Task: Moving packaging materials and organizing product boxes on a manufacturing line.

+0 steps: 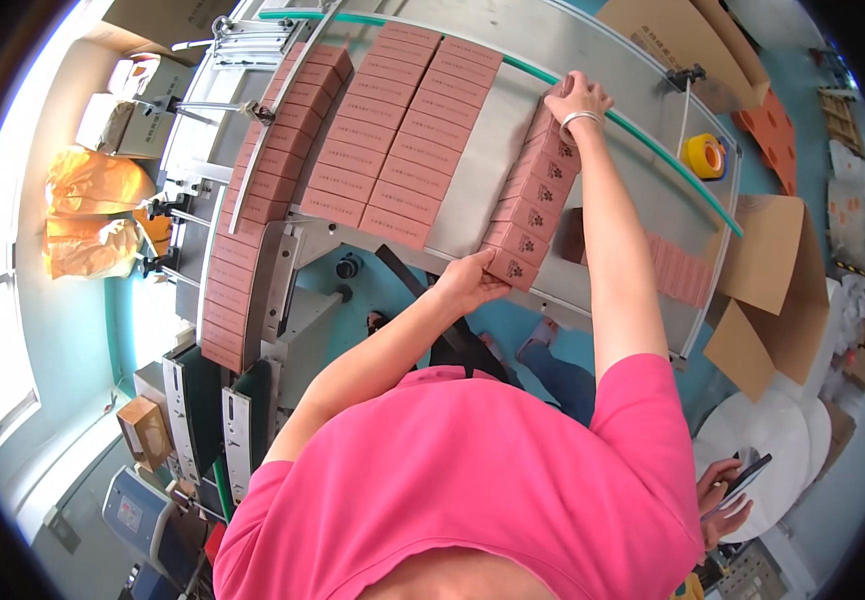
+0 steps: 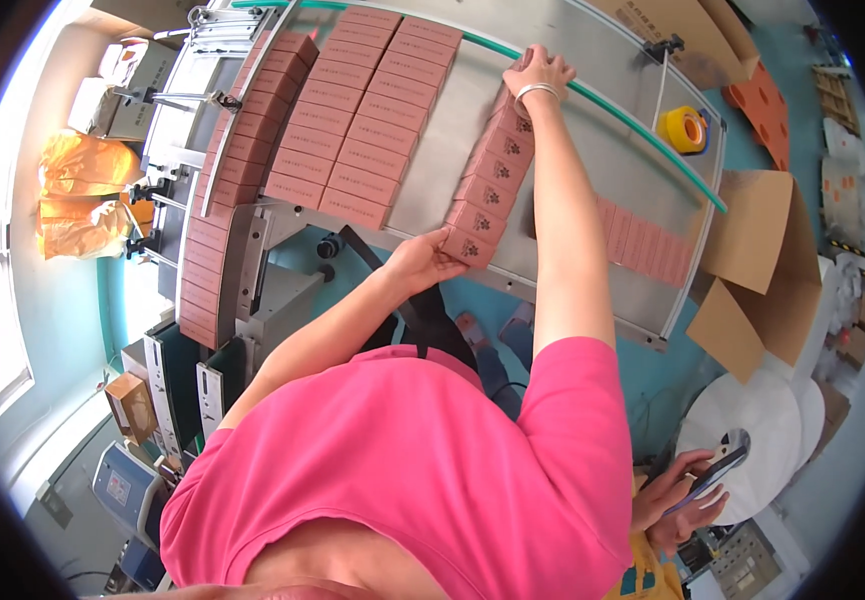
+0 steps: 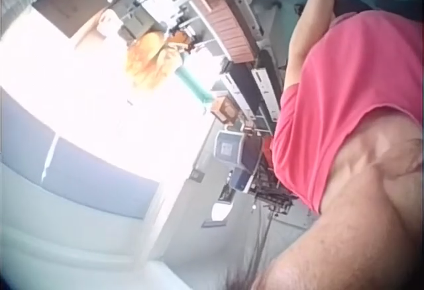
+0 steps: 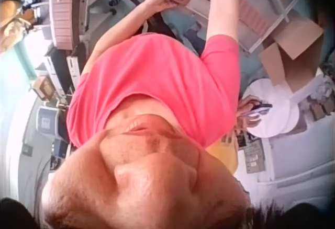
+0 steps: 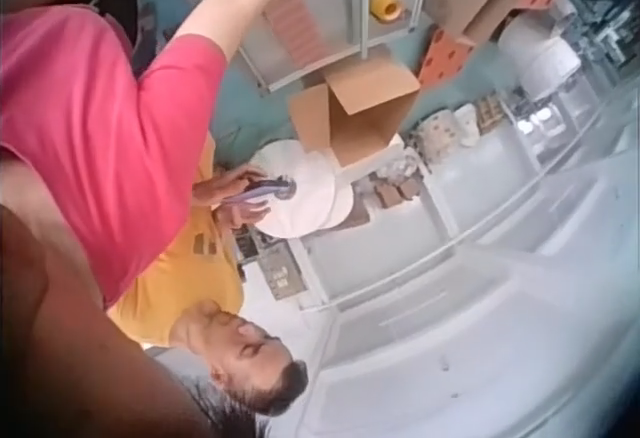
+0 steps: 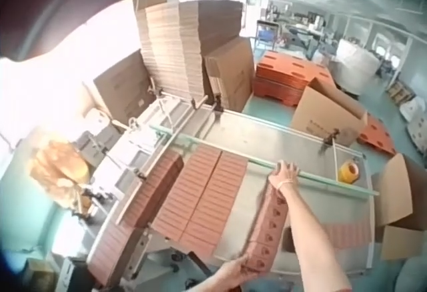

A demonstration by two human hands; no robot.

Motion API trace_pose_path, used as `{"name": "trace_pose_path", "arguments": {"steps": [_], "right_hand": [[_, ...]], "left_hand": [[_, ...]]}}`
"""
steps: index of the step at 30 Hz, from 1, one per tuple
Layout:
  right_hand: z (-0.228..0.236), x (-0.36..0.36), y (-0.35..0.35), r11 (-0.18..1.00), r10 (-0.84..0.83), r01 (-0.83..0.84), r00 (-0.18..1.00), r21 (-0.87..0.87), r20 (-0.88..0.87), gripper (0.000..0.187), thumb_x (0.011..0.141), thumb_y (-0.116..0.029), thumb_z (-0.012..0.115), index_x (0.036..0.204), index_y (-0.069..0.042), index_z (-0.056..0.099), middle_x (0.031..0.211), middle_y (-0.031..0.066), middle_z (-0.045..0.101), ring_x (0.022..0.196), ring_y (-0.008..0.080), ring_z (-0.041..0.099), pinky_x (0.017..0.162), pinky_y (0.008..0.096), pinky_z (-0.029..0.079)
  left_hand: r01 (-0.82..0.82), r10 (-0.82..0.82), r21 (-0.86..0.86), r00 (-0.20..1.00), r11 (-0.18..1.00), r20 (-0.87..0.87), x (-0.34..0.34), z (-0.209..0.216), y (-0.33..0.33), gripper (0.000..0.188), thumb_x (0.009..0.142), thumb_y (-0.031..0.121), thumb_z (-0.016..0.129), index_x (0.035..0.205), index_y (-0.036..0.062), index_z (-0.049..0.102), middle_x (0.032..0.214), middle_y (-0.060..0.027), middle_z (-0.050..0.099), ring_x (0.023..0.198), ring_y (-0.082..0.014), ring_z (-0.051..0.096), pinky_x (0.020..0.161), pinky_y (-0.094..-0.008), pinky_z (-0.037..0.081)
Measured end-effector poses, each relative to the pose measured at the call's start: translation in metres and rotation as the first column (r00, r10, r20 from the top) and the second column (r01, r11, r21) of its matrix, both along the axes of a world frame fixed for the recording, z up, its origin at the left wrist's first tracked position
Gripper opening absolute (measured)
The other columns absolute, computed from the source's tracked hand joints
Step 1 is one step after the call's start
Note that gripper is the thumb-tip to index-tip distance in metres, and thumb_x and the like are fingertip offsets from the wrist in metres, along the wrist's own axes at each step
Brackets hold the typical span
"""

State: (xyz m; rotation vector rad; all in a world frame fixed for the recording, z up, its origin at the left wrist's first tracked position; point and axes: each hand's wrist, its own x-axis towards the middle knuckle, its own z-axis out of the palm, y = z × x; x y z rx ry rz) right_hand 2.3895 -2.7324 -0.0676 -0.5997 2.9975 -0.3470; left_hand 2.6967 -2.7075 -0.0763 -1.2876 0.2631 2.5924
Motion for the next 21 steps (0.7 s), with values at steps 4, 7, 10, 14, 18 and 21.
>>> {"name": "trace_pose_path", "arguments": {"steps": [4,7,10,14,18,21], "right_hand": [[0.002,-0.019,0.042,0.980,0.017,-0.028,0.998,-0.195,-0.057,0.059,0.055,-0.035,0.060,0.109,-0.013,0.047,0.104,0.0125,0.052,0.100,0.0304,0.045,0.088,0.0389,0.033],[0.002,-0.019,0.078,0.901,-0.093,0.093,0.995,-0.424,0.020,0.064,0.052,-0.035,0.068,0.107,-0.010,0.048,0.102,0.0125,0.053,0.092,0.0253,0.051,0.082,0.0336,0.038],[-0.014,-0.028,0.112,0.785,-0.132,0.201,0.978,-0.586,0.160,0.066,0.056,-0.026,0.072,0.112,-0.005,0.042,0.100,0.0088,0.050,0.086,0.0183,0.049,0.078,0.0298,0.040],[-0.022,-0.026,0.140,0.869,-0.101,0.278,0.909,-0.409,0.404,0.073,0.062,-0.033,0.068,0.117,0.002,0.034,0.107,0.0157,0.047,0.095,0.0220,0.048,0.085,0.0312,0.036],[-0.015,-0.034,0.160,0.955,-0.183,0.240,0.939,-0.173,0.290,0.073,0.064,-0.043,0.061,0.117,0.002,0.039,0.117,0.0210,0.045,0.107,0.0313,0.044,0.091,0.0336,0.035],[-0.022,-0.038,0.192,0.862,-0.273,0.288,0.957,-0.417,0.098,0.059,0.069,-0.041,0.058,0.111,-0.002,0.046,0.113,0.0182,0.049,0.104,0.0301,0.047,0.088,0.0339,0.037]], "left_hand": [[0.072,-0.061,-0.194,0.996,0.978,0.060,-0.004,0.009,0.008,0.032,0.085,0.024,0.045,0.100,-0.0037,0.046,0.094,-0.0145,0.053,0.085,-0.0235,0.053,0.078,-0.0378,0.044],[0.102,-0.065,-0.410,0.992,0.907,0.104,-0.004,0.019,0.019,0.033,0.080,0.022,0.052,0.100,-0.0038,0.043,0.093,-0.0142,0.052,0.085,-0.0227,0.052,0.075,-0.0348,0.044],[0.102,-0.013,-0.710,0.991,0.697,0.130,-0.004,0.014,0.026,0.037,0.076,0.018,0.057,0.099,-0.0045,0.039,0.092,-0.0158,0.052,0.085,-0.0234,0.051,0.075,-0.0328,0.042],[0.074,0.024,-0.944,0.996,0.321,0.086,0.002,-0.009,0.006,0.040,0.072,0.009,0.055,0.102,-0.0056,0.034,0.094,-0.0193,0.051,0.087,-0.0260,0.051,0.077,-0.0334,0.040],[0.114,-0.050,-0.911,0.993,0.396,0.103,0.004,-0.011,-0.009,0.051,0.075,0.015,0.055,0.113,-0.0060,0.029,0.100,-0.0195,0.049,0.091,-0.0263,0.051,0.077,-0.0328,0.040],[0.119,-0.022,-0.805,0.991,0.582,0.130,0.002,0.032,-0.011,0.051,0.075,0.016,0.054,0.114,-0.0060,0.030,0.098,-0.0153,0.048,0.085,-0.0202,0.049,0.075,-0.0308,0.040]]}}
